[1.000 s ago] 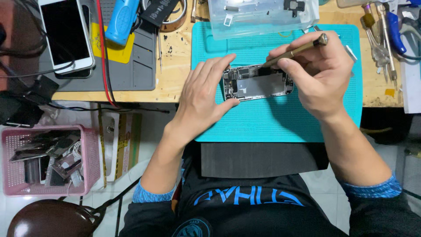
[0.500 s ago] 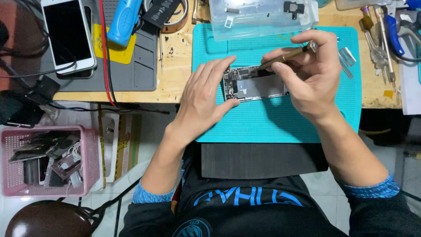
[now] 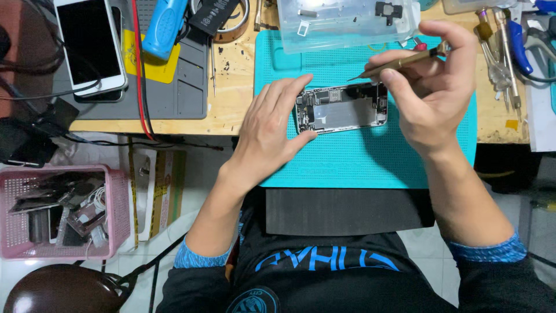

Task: The person disassembles and reassembles a smartphone on a teal repair mat, using a screwdriver to remove and reinstall screws and tweezers and fingers to lift, reposition, and seat internal components and the metal frame. They flip the phone chassis over and continue working on the other side.

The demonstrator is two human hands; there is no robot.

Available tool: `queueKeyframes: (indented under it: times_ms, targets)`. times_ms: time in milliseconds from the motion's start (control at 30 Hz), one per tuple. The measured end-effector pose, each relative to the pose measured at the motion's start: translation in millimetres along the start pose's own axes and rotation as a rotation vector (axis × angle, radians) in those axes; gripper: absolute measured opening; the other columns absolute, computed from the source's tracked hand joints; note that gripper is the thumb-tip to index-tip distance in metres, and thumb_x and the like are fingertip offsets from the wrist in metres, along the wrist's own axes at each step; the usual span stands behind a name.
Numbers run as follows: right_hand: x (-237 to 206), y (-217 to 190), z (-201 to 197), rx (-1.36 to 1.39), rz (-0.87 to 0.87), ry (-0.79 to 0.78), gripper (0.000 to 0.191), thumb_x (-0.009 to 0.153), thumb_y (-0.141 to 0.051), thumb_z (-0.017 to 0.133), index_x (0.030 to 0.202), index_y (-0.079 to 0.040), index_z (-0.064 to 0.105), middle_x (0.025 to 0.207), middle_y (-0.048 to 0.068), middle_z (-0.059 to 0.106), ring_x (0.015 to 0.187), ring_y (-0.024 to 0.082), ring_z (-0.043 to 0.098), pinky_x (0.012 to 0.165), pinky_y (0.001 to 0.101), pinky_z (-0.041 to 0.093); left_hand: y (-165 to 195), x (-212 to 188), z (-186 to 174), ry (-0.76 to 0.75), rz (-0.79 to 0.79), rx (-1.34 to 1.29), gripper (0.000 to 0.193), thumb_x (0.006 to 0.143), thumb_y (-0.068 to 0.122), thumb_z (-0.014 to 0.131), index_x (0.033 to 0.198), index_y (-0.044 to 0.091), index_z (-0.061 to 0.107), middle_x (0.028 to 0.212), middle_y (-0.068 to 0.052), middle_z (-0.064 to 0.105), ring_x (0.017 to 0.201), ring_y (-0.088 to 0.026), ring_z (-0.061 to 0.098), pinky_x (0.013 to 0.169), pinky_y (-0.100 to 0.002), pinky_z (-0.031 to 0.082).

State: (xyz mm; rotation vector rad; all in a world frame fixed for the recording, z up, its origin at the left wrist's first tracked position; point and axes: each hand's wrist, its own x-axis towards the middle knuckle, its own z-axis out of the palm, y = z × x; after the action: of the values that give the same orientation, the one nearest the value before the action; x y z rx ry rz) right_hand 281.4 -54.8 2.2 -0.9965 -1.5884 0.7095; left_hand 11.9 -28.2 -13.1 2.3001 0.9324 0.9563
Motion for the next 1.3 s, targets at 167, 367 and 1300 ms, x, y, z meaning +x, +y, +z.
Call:
queueKeyframes:
  times_ms: [167, 367, 1300]
  targets:
    - [-4.7, -3.4, 4.2, 0.041, 0.055, -0.045, 0.048, 0.112, 0.02, 0.056, 0.145, -0.002, 0.029, 0.119, 0.03, 0.069, 0.112, 0.03, 0.073, 0.103, 0.0382, 0.063, 1.4, -0.2, 1.5, -0.002, -0.006, 0.037, 0.087, 0.079, 0.018, 0.089, 0.151, 0.005, 0.042, 0.136, -0.017, 0.055, 0.124, -0.036, 0.055, 0.105, -0.046, 0.045]
    - [-11.3, -12.8, 36.3, -0.041, -0.032, -0.203, 0.059, 0.103, 0.017, 0.059, 0.151, -0.004, 0.031, 0.121, 0.023, 0.07, 0.113, 0.027, 0.073, 0.097, 0.0352, 0.064, 2.1, -2.3, 0.7, 0.002, -0.002, 0.04, 0.088, 0.079, 0.017, 0.088, 0.152, 0.006, 0.041, 0.137, -0.016, 0.055, 0.124, -0.035, 0.055, 0.105, -0.046, 0.046]
    - [0.8, -26.3, 53.1, -0.268, -0.149, -0.24, 0.053, 0.098, 0.01, 0.071, 0.146, -0.001, 0.049, 0.116, 0.015, 0.074, 0.104, 0.023, 0.078, 0.089, 0.0316, 0.065, -2.3, -1.3, 4.1, 0.021, -0.012, 0.013, 0.087, 0.074, 0.014, 0.088, 0.148, 0.005, 0.044, 0.136, -0.016, 0.059, 0.123, -0.035, 0.058, 0.104, -0.045, 0.046]
